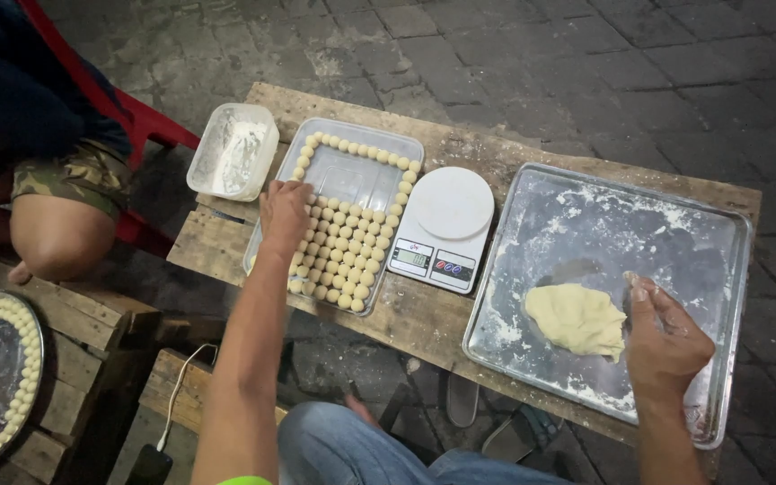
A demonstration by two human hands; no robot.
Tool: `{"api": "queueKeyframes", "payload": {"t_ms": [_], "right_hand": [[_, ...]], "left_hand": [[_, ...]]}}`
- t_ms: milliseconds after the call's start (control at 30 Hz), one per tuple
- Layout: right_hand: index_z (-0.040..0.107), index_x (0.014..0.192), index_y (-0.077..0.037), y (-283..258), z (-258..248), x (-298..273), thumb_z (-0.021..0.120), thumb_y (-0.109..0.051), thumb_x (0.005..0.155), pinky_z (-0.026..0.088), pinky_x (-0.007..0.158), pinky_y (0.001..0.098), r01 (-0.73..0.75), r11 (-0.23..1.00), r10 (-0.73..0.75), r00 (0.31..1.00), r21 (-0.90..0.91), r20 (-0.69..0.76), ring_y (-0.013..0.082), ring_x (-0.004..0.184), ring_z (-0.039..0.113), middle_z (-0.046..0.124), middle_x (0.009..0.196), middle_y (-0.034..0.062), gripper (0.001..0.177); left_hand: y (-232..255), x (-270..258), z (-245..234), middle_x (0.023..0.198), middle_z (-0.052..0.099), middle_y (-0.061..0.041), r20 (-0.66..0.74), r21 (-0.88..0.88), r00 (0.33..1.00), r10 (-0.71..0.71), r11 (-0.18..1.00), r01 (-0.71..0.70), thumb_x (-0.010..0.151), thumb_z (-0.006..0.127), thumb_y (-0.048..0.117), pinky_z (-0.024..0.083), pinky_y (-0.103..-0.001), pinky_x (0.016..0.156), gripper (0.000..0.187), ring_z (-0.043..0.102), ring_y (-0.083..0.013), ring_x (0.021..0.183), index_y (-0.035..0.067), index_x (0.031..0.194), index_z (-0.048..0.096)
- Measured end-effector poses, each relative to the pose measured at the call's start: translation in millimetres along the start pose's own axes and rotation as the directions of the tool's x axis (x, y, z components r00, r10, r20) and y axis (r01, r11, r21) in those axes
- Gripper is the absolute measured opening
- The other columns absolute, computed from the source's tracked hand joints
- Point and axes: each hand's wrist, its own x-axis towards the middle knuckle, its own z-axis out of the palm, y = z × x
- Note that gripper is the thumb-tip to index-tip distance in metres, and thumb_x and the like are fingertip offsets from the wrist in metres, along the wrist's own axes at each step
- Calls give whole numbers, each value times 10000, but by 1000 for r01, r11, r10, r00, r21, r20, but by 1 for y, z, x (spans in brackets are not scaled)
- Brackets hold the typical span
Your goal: The person tears small pieces of dough from a larger mass on a metal tray, rolls them into balls by hand, and places them onto a digital scale. After weighing, the dough balls are arranged in rows on a plastic tray.
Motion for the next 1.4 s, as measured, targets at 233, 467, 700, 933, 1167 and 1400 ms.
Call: {"api": "queueKeyframes", "payload": {"t_ms": [233,467,700,933,1167,1400], "right_hand": [[700,1278,89,3,-11,10,678,16,1122,602,899,317,-69,998,68,997,-15,-42,227,1020,709,724,1164,188,174],[689,1289,121,13,-16,13,718,30,1115,620,877,332,-28,999,27,997,-15,-79,269,1004,725,719,1164,229,198],[716,1228,0,6,-28,24,732,-61,1027,586,943,298,-317,947,317,948,-57,-4,172,1036,702,733,1154,114,211],[792,1146,-93,90,-44,27,772,-282,943,541,911,386,-96,917,200,951,-387,238,279,1003,704,750,1115,114,278],[728,1303,-91,46,-38,27,814,-266,833,547,1007,463,-226,830,451,810,-510,376,354,1138,692,696,1323,192,508],[688,1322,-19,46,-25,25,817,-217,826,579,952,472,-288,850,475,781,-441,405,398,1134,685,684,1291,268,549]], "left_hand": [[2,-3,-29,1201,735,-118,-22,-290,980,-195,940,181,821,450,-246,461,-459,975,675,541,-312,1085,103,1342,697],[-4,-7,-25,1230,719,-80,130,-208,968,-215,949,239,783,345,-176,394,-514,1000,766,477,-370,1124,183,1381,663],[1,-9,-25,1250,719,-90,-16,-278,969,-245,932,231,840,500,-169,451,-495,958,655,513,-345,1123,99,1425,622],[140,-46,-77,1256,679,-249,-216,-406,970,114,893,-195,879,675,83,435,-508,1026,467,580,-449,1154,-38,1330,653],[329,-174,-55,1167,690,-182,69,-468,852,518,771,-431,844,716,163,547,-457,878,384,647,-376,1103,36,1206,707],[382,-240,-17,1450,488,-268,157,-476,713,683,685,-552,878,662,136,452,-578,965,588,440,-494,1331,18,1438,529]]}}
